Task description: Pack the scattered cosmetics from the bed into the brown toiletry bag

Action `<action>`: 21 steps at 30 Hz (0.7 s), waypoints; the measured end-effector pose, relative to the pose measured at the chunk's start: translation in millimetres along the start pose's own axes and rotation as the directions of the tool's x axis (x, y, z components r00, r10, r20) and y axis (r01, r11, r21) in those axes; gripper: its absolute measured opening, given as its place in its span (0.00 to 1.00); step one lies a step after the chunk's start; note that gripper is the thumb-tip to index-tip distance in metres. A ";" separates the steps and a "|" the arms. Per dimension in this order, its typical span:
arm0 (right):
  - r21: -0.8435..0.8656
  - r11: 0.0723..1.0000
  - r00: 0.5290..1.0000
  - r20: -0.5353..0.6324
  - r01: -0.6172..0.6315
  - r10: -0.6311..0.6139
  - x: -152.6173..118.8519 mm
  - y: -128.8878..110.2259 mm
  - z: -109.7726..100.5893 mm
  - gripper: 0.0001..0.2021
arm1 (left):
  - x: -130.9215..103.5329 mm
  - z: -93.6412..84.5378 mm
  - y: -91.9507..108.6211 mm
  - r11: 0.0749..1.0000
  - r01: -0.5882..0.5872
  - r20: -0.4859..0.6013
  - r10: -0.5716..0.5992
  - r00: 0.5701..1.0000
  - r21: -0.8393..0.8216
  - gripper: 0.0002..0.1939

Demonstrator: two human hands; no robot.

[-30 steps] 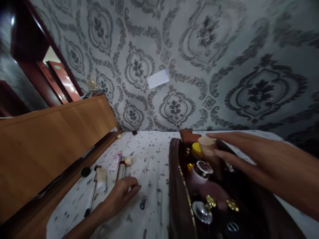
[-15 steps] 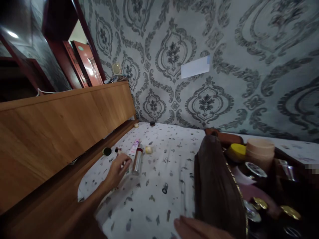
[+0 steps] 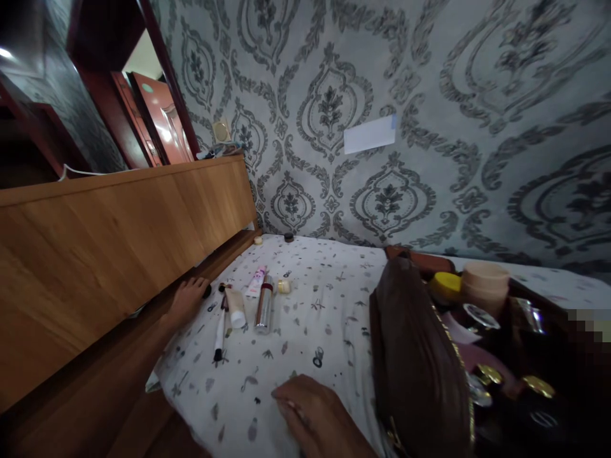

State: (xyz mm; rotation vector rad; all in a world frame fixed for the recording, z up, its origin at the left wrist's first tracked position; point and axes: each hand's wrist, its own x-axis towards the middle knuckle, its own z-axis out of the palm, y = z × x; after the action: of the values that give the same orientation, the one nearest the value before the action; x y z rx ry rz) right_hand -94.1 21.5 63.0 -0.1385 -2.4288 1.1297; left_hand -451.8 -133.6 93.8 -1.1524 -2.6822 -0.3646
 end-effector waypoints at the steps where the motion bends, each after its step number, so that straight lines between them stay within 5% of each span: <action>1: 0.088 0.994 0.997 0.002 -0.071 0.071 1.6 4.9 2.8 0.12 | 1.0 -2.5 3.1 0.999 0.008 -0.016 -0.009 1.000 -0.035 0.18; 5: 0.478 0.811 0.937 0.086 -0.337 0.339 7.6 20.4 9.8 0.18 | -1.4 -4.5 30.3 0.969 -0.013 -0.023 0.008 1.000 -0.248 0.19; 8: 0.703 0.592 0.872 0.083 -0.394 0.482 7.5 21.5 9.0 0.22 | -12.9 4.2 70.0 0.839 -0.071 0.047 0.114 0.992 -0.540 0.21; 10: 0.809 0.447 0.828 0.083 -0.380 0.554 6.3 19.0 6.8 0.25 | -23.2 10.8 101.8 0.491 -0.013 0.125 0.248 0.961 -0.871 0.25; 12: 0.887 0.323 0.797 0.078 -0.330 0.599 5.6 16.9 4.9 0.26 | -32.9 15.8 132.7 0.193 0.103 0.171 0.378 0.910 -0.976 0.29; 13: 0.912 0.280 0.789 0.071 -0.299 0.610 5.5 16.6 4.2 0.27 | -36.9 17.9 146.5 0.121 0.144 0.182 0.427 0.886 -0.982 0.31; 17: 0.964 0.183 0.783 0.038 -0.192 0.620 5.8 19.2 3.8 0.27 | -48.1 28.5 186.1 0.044 0.178 0.175 0.511 0.842 -0.983 0.31; 21: 0.982 0.140 0.801 0.020 -0.129 0.598 7.2 23.0 5.9 0.23 | -58.2 42.7 200.8 0.044 0.166 0.161 0.559 0.813 -0.985 0.28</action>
State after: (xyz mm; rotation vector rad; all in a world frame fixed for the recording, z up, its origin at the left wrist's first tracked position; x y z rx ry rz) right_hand -105.4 34.5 45.2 -0.5337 -0.9136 2.3802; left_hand -269.2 -26.8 66.5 -2.1893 -2.1891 -2.5516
